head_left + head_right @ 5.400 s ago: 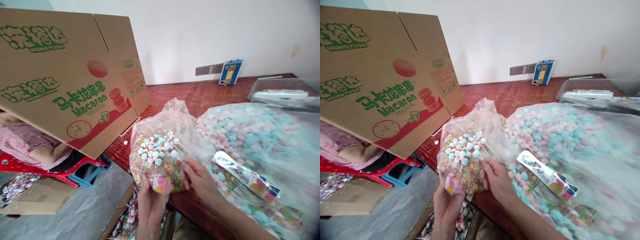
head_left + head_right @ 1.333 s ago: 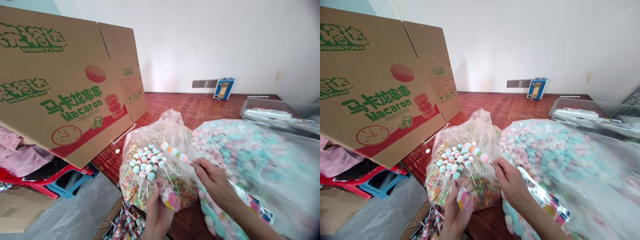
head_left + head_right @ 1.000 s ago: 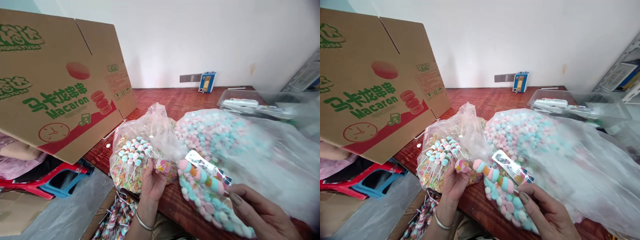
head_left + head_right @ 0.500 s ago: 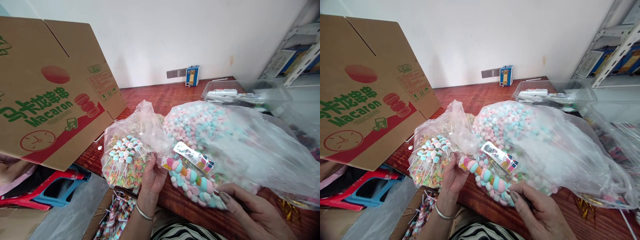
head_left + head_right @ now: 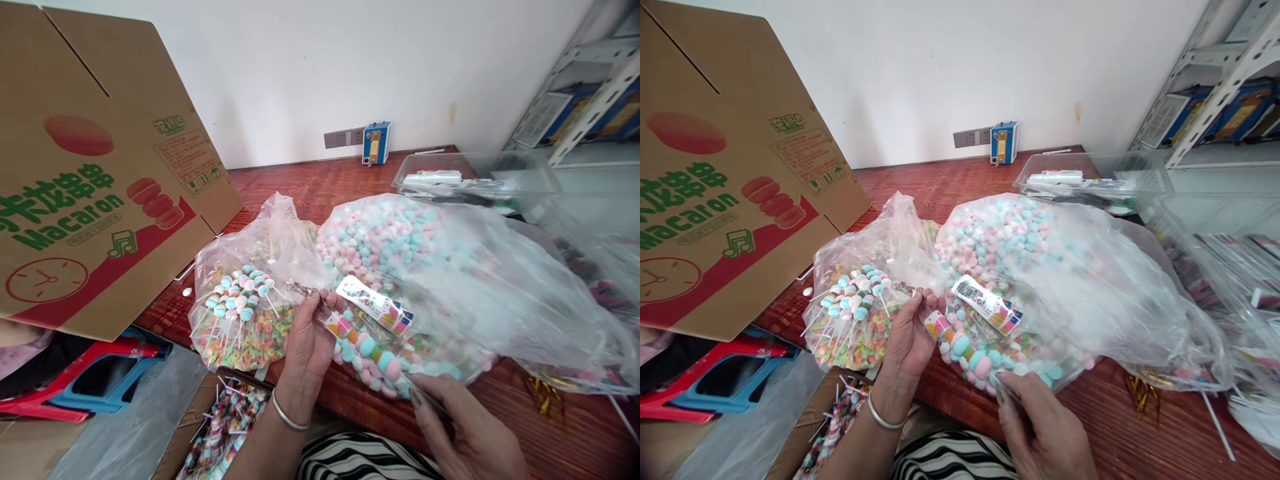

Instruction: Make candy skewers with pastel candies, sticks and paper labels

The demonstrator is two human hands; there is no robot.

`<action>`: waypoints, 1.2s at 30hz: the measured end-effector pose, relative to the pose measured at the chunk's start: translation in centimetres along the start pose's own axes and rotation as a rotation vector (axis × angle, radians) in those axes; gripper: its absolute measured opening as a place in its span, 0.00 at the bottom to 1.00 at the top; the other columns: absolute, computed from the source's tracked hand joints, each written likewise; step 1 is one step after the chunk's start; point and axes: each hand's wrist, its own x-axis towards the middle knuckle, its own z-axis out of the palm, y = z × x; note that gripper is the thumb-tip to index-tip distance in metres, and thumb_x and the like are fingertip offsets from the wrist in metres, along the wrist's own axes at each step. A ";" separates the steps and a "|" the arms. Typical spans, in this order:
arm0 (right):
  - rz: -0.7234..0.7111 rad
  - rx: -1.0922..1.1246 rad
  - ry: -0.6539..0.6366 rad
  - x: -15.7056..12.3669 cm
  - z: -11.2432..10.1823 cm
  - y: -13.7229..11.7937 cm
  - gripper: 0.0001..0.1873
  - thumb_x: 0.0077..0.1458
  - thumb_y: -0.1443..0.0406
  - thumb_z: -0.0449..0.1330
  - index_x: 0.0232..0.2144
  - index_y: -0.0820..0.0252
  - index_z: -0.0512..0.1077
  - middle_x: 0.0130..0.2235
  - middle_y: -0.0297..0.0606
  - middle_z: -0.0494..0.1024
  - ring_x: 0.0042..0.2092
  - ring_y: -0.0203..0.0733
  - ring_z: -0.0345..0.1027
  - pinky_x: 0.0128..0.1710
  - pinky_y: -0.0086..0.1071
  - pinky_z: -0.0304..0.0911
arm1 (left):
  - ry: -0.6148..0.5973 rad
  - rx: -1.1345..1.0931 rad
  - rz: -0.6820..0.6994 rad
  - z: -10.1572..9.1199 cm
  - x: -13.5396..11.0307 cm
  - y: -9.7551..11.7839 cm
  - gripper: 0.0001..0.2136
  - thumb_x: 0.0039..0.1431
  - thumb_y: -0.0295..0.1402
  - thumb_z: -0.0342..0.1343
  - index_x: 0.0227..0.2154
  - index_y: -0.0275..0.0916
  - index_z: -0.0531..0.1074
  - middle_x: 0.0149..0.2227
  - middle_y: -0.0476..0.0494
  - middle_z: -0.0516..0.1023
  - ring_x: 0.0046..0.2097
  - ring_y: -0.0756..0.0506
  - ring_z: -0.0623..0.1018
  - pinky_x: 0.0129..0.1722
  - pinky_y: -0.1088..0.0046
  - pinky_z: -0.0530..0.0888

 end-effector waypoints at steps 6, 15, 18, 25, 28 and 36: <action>0.755 0.786 -0.237 -0.5 1.8 -1.0 0.17 0.58 0.50 0.57 0.34 0.58 0.72 0.21 0.26 0.58 0.17 0.27 0.45 0.14 0.22 0.50 | 0.004 -0.100 -0.051 1.5 0.3 -1.4 0.03 0.62 0.28 0.54 0.34 0.35 0.72 0.24 0.54 0.65 0.24 0.56 0.68 0.35 0.77 0.75; 0.309 0.286 -0.108 -0.5 2.7 -0.1 0.13 0.60 0.57 0.56 0.28 0.58 0.70 0.26 0.34 0.70 0.26 0.35 0.64 0.26 0.26 0.62 | 0.016 -0.020 -0.033 1.3 0.5 -2.8 0.04 0.57 0.26 0.59 0.29 0.34 0.69 0.23 0.55 0.63 0.22 0.58 0.65 0.29 0.82 0.72; -0.120 -0.179 -0.011 -0.8 2.3 0.7 0.05 0.60 0.67 0.56 0.35 0.58 0.73 0.28 0.37 0.76 0.30 0.39 0.70 0.32 0.29 0.64 | 0.065 0.010 -0.038 1.3 0.7 -3.0 0.04 0.57 0.26 0.58 0.29 0.35 0.69 0.23 0.55 0.65 0.22 0.57 0.65 0.27 0.82 0.71; -0.401 -0.401 0.011 -0.7 2.0 1.2 0.11 0.58 0.72 0.56 0.42 0.59 0.74 0.30 0.38 0.79 0.31 0.40 0.72 0.34 0.32 0.65 | 0.101 -0.003 -0.120 1.4 0.7 -3.3 0.06 0.62 0.29 0.54 0.29 0.34 0.69 0.23 0.53 0.65 0.21 0.57 0.65 0.25 0.82 0.70; -0.020 -0.066 -0.064 0.3 2.1 0.5 0.08 0.61 0.64 0.55 0.33 0.58 0.73 0.27 0.35 0.76 0.29 0.38 0.69 0.30 0.28 0.63 | 0.057 -0.042 -0.105 1.2 0.6 -3.5 0.04 0.62 0.28 0.54 0.33 0.34 0.70 0.23 0.54 0.64 0.21 0.58 0.65 0.26 0.82 0.71; 0.895 1.029 -0.261 1.3 2.4 0.2 0.20 0.52 0.49 0.63 0.26 0.59 0.65 0.17 0.17 0.46 0.17 0.24 0.30 0.14 0.21 0.34 | -0.051 -0.117 -0.204 0.5 0.5 -3.9 0.09 0.60 0.36 0.58 0.36 0.35 0.70 0.22 0.57 0.60 0.21 0.59 0.63 0.27 0.81 0.72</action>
